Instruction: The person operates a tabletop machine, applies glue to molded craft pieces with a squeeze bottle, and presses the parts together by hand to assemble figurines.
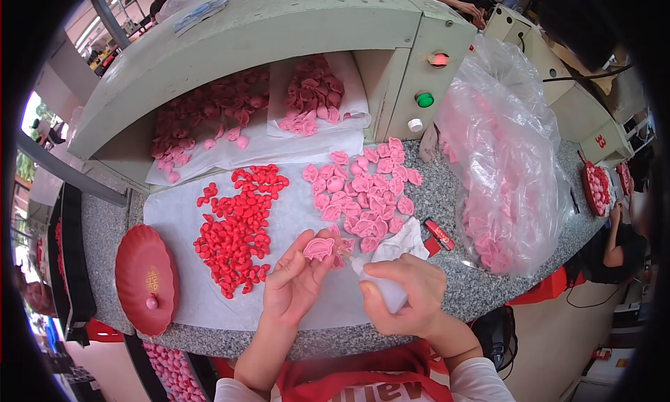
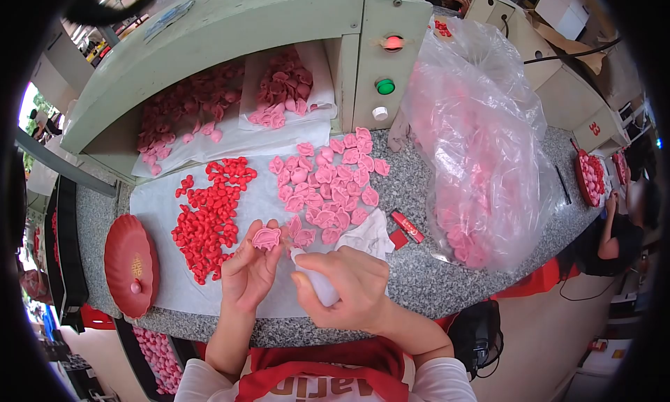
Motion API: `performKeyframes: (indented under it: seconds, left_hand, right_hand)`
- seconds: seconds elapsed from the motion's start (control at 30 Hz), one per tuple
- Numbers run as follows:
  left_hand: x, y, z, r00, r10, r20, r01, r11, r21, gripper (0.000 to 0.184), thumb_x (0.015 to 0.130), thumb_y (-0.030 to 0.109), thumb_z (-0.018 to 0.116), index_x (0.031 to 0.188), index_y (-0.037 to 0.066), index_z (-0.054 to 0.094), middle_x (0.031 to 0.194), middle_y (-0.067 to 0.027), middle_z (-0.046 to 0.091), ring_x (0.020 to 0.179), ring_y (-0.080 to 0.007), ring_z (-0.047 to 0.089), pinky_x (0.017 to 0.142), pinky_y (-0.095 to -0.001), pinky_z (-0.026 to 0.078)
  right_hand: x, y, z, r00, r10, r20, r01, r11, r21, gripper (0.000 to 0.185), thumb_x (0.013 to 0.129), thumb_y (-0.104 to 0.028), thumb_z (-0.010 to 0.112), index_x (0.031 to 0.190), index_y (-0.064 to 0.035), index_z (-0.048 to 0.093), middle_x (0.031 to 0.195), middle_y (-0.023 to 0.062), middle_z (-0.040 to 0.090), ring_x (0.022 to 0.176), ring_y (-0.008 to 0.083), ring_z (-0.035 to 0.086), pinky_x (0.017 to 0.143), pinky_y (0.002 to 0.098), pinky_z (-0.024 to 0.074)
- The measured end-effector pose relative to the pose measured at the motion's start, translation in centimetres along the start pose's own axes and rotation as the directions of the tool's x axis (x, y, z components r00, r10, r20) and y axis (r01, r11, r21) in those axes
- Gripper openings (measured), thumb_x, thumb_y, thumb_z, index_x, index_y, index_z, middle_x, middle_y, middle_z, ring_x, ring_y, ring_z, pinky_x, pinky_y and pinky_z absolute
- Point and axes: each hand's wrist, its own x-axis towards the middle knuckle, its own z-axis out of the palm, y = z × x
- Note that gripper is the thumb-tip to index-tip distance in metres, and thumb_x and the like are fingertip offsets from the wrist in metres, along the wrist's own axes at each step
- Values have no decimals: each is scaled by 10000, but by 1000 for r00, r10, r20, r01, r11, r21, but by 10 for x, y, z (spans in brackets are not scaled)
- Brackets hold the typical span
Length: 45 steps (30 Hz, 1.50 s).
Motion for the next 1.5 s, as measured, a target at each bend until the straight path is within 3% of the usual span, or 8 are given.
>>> performKeyframes:
  seconds: [0.8, 1.1, 1.5]
  left_hand:
    - [0, 0, -2, 999, 32, 11, -32, 998, 54, 326, 852, 38, 519, 1175, -4, 504, 1260, -197, 444, 1235, -356, 355, 1001, -374, 388]
    - [0, 1, -4, 999, 37, -25, -35, 997, 69, 328, 853, 46, 524, 1176, -4, 503, 1257, -190, 450, 1204, -298, 413, 985, -361, 405]
    - [0, 1, 0, 998, 12, -58, -10, 1000, 30, 315, 870, 68, 506, 1175, -5, 496, 1258, -192, 445, 1218, -334, 387, 990, -374, 401]
  right_hand:
    - [-2, 0, 4, 1000, -9, 25, 10, 1000, -20, 214, 622, -46, 672, 824, -30, 604, 633, 52, 593, 425, 165, 494, 387, 259, 382]
    - [-2, -2, 4, 997, 13, 72, -12, 1000, -15, 205, 628, -57, 668, 822, -36, 605, 621, 49, 590, 427, 166, 501, 388, 260, 386]
    - [-4, 1, 7, 999, 17, 44, -16, 1000, -23, 197, 635, -61, 665, 820, -33, 604, 632, 55, 588, 427, 173, 501, 389, 265, 389]
